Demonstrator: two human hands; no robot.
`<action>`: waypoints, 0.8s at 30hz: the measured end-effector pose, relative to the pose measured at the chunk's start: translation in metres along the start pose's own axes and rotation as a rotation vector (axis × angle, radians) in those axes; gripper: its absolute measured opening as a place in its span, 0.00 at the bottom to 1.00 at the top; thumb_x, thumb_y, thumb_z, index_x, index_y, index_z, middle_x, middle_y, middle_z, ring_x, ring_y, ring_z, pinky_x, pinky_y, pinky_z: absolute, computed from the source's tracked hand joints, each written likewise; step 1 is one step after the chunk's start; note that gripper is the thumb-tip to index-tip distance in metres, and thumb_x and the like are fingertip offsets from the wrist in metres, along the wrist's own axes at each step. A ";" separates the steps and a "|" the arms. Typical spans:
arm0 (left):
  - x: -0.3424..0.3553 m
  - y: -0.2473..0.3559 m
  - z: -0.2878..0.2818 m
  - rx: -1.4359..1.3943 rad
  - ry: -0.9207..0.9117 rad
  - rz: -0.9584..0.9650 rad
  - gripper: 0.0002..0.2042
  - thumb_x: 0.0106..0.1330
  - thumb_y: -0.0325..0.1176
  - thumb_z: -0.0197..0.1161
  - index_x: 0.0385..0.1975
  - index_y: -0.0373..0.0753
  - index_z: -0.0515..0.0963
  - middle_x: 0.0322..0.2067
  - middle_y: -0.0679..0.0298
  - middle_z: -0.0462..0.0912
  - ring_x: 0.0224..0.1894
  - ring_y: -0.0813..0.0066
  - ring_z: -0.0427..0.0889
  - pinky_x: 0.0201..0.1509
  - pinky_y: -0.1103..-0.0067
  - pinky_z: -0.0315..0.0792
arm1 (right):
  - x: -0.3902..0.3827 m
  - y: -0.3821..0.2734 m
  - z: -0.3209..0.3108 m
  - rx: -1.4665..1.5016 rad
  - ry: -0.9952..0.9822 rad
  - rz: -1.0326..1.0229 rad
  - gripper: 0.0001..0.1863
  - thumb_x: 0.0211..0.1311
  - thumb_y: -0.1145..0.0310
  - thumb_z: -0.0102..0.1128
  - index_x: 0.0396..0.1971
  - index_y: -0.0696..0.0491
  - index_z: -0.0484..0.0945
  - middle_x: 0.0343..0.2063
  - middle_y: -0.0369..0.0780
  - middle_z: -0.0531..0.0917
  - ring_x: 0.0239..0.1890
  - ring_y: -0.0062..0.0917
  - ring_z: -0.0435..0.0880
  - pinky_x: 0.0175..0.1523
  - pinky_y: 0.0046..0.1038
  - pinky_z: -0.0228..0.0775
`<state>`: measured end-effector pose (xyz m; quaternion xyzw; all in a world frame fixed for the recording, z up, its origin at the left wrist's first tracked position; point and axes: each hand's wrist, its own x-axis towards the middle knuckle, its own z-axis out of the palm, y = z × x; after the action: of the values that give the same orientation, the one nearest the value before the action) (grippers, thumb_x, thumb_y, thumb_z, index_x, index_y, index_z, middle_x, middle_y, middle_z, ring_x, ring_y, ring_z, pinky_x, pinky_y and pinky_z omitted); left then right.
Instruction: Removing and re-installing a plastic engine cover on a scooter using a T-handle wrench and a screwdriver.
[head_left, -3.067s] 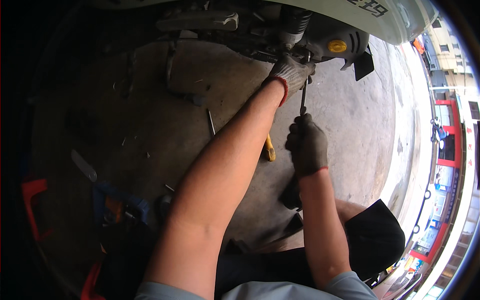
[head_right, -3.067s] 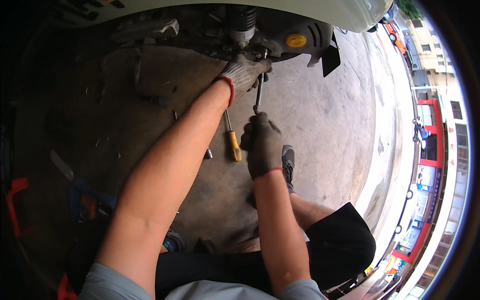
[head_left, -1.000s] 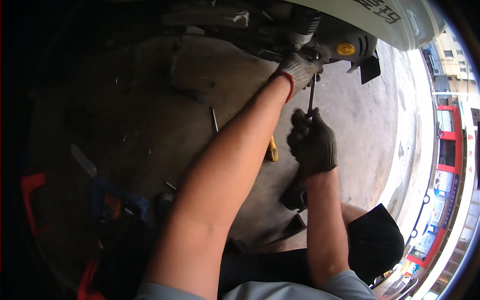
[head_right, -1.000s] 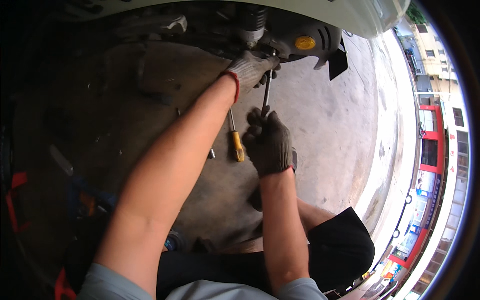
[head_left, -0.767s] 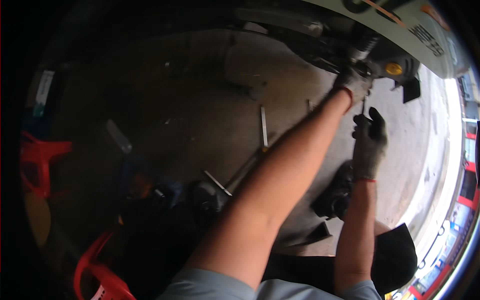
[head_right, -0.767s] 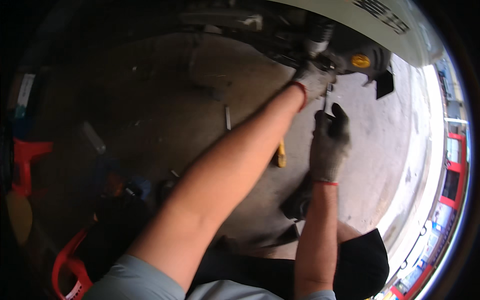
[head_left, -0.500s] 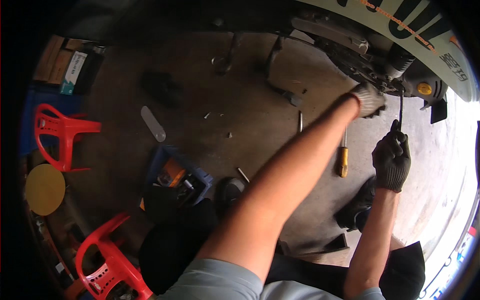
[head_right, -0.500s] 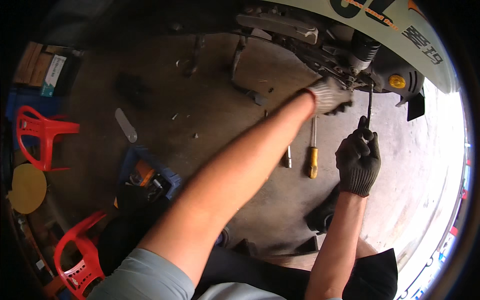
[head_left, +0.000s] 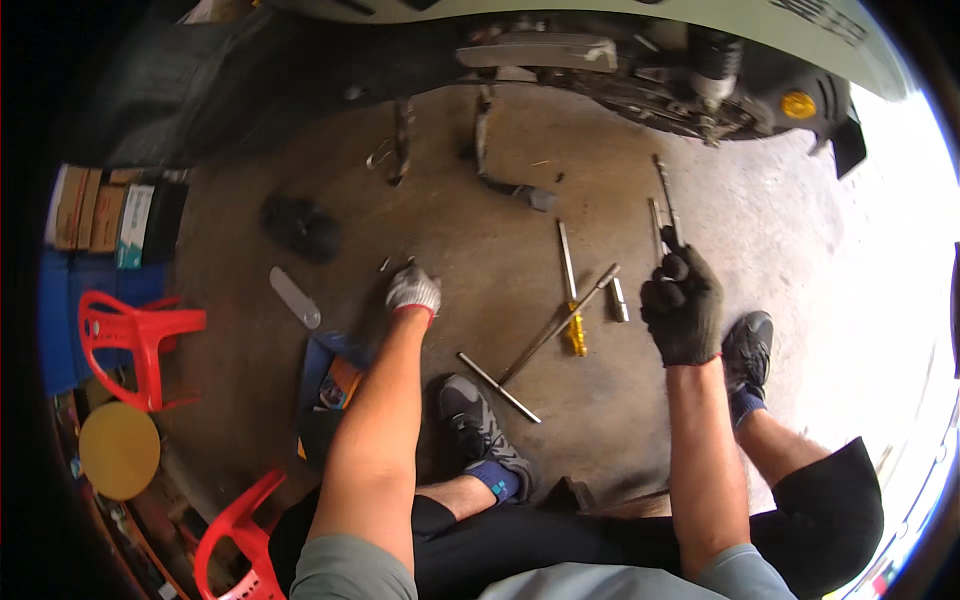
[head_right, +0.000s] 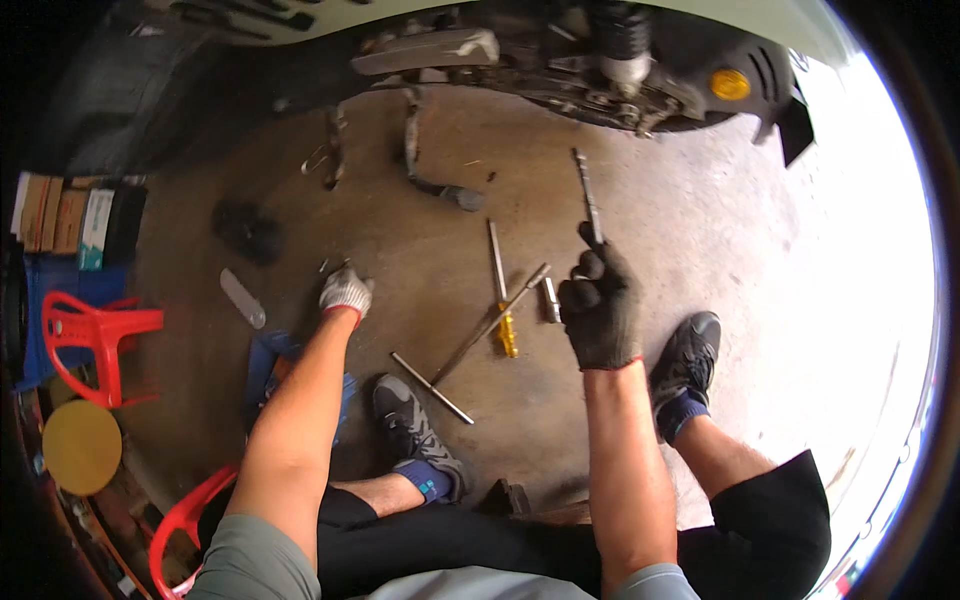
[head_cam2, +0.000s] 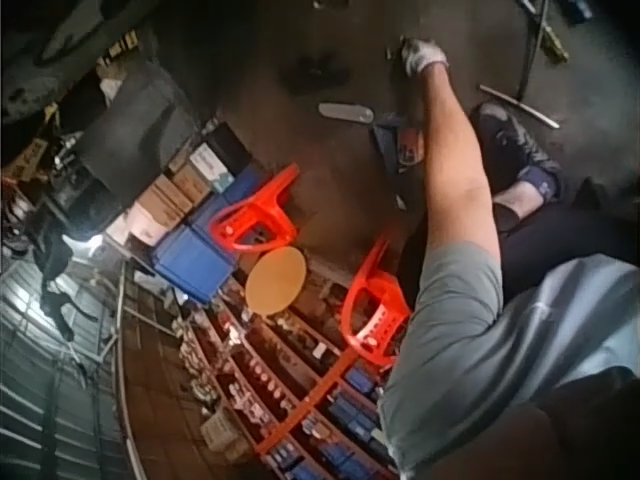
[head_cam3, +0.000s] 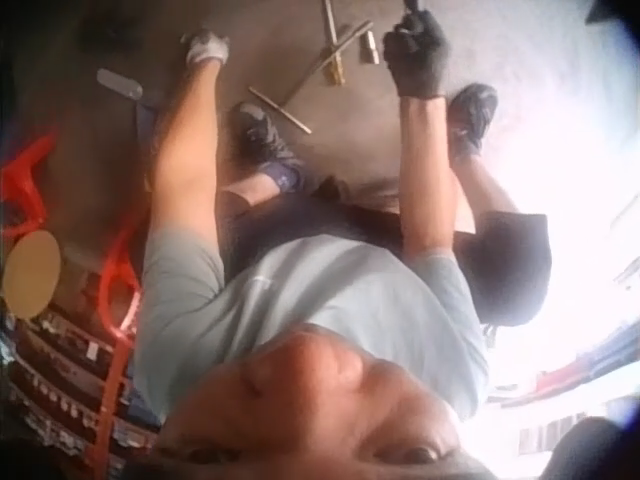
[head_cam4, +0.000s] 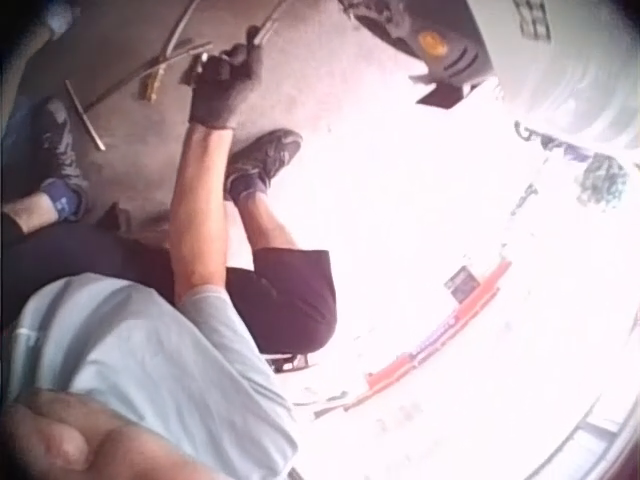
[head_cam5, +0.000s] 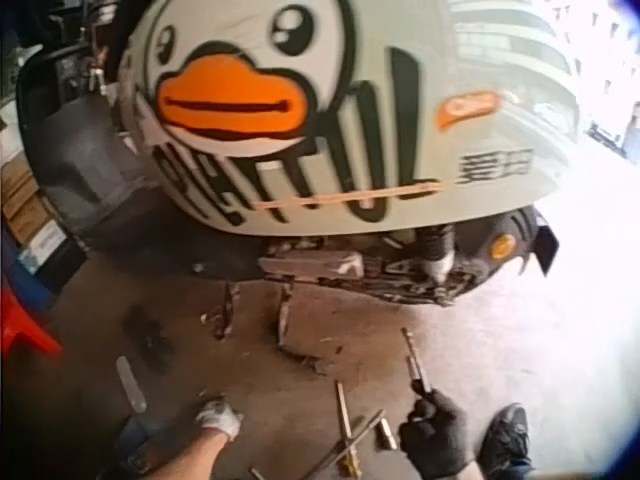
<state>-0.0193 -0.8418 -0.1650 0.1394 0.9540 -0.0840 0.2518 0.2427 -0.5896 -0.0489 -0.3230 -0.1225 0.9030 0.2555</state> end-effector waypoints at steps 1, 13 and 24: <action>0.000 0.002 0.003 -0.001 0.012 0.022 0.28 0.59 0.47 0.61 0.56 0.36 0.70 0.53 0.49 0.76 0.56 0.55 0.75 0.58 0.65 0.71 | 0.000 0.000 0.001 -0.018 0.073 0.033 0.14 0.68 0.67 0.47 0.50 0.55 0.71 0.17 0.28 0.69 0.12 0.12 0.59 0.17 0.14 0.51; -0.006 0.009 0.042 -0.096 0.125 0.136 0.31 0.58 0.47 0.61 0.56 0.31 0.68 0.52 0.40 0.74 0.53 0.47 0.76 0.58 0.64 0.69 | -0.012 0.004 0.008 -0.469 0.092 -0.255 0.13 0.65 0.68 0.51 0.44 0.59 0.77 0.16 0.31 0.69 0.12 0.14 0.64 0.16 0.17 0.52; -0.031 0.142 -0.072 -1.613 -0.298 0.313 0.06 0.61 0.34 0.59 0.27 0.40 0.75 0.20 0.66 0.76 0.20 0.74 0.76 0.24 0.78 0.68 | -0.023 0.018 0.028 -0.729 0.197 -0.191 0.13 0.65 0.68 0.53 0.45 0.59 0.78 0.19 0.31 0.73 0.18 0.11 0.68 0.20 0.15 0.54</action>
<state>0.0173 -0.6978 -0.1005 0.0347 0.6478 0.6433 0.4067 0.2334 -0.6189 -0.0224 -0.4648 -0.4399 0.7370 0.2175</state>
